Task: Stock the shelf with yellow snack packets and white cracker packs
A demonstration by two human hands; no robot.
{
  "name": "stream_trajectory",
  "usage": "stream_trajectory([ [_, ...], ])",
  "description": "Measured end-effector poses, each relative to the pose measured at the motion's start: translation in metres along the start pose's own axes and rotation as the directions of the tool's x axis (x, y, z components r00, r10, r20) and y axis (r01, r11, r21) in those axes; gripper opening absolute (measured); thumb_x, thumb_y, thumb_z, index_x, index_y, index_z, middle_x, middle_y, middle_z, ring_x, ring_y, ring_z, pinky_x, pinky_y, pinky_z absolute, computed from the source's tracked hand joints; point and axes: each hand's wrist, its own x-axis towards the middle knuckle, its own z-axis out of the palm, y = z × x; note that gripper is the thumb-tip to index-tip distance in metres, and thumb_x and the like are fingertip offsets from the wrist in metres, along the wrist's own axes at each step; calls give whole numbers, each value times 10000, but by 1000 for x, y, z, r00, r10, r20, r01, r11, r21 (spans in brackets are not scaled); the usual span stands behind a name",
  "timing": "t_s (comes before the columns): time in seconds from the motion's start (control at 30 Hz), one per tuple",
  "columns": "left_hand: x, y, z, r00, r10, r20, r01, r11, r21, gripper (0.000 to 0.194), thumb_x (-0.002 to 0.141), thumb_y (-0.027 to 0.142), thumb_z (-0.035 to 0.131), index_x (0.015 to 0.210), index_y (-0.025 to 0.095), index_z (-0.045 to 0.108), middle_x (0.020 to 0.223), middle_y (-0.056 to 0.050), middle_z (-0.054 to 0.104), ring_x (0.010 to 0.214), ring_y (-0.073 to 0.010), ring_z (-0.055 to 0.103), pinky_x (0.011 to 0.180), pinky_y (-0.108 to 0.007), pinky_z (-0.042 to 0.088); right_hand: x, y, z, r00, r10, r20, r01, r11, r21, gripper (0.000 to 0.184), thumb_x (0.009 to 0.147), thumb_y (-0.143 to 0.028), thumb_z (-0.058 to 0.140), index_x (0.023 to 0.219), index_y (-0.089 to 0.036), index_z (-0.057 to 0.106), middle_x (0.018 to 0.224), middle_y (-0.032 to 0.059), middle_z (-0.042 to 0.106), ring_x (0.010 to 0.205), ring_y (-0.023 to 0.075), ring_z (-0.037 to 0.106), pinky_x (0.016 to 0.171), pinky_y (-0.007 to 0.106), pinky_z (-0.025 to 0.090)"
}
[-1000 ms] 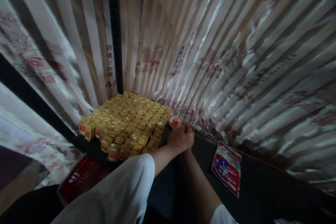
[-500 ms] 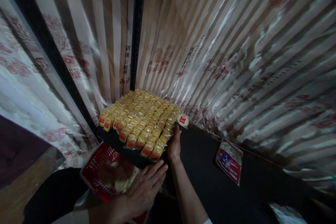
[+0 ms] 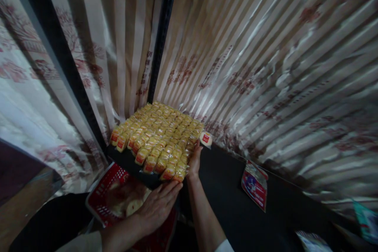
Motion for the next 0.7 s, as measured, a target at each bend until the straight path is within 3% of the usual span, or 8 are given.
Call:
stream_trajectory([
  [0.17, 4, -9, -8, 998, 57, -7, -57, 998, -2, 528, 880, -9, 291, 1381, 123, 391, 1449, -26, 393, 1386, -125, 247, 1103, -288, 313, 1, 0, 1, 1000, 1, -8, -1, 1000, -1, 649, 886, -599, 252, 1445, -269, 256, 1437, 17, 430, 1326, 138, 384, 1079, 347, 342],
  [0.3, 5, -10, -11, 999, 46, -11, -46, 998, -31, 533, 886, 7, 318, 1400, 141, 362, 1432, -31, 423, 1382, -121, 256, 1099, -279, 316, 5, 4, 0, 1000, -4, 14, 4, 1000, -9, 654, 880, -622, 224, 1447, -297, 237, 1463, 10, 391, 1325, 148, 389, 1069, 368, 358],
  [0.5, 7, -9, -5, 999, 33, -4, -33, 999, -42, 549, 890, 0, 281, 1411, 160, 348, 1438, -26, 414, 1364, -122, 297, 1097, -280, 320, 10, 9, -3, 999, -30, 18, 31, 999, -16, 650, 878, -630, 259, 1435, -295, 273, 1506, -13, 309, 1367, 128, 309, 1128, 352, 257],
  [0.7, 7, -12, 1, 999, 33, -44, -34, 999, -15, 499, 908, 36, 297, 1391, 135, 374, 1436, -15, 419, 1348, -132, 323, 1080, -264, 327, 14, 17, -7, 998, -41, 37, 42, 999, -11, 640, 879, -623, 257, 1438, -311, 251, 1493, -8, 335, 1336, 132, 367, 1101, 374, 301],
])
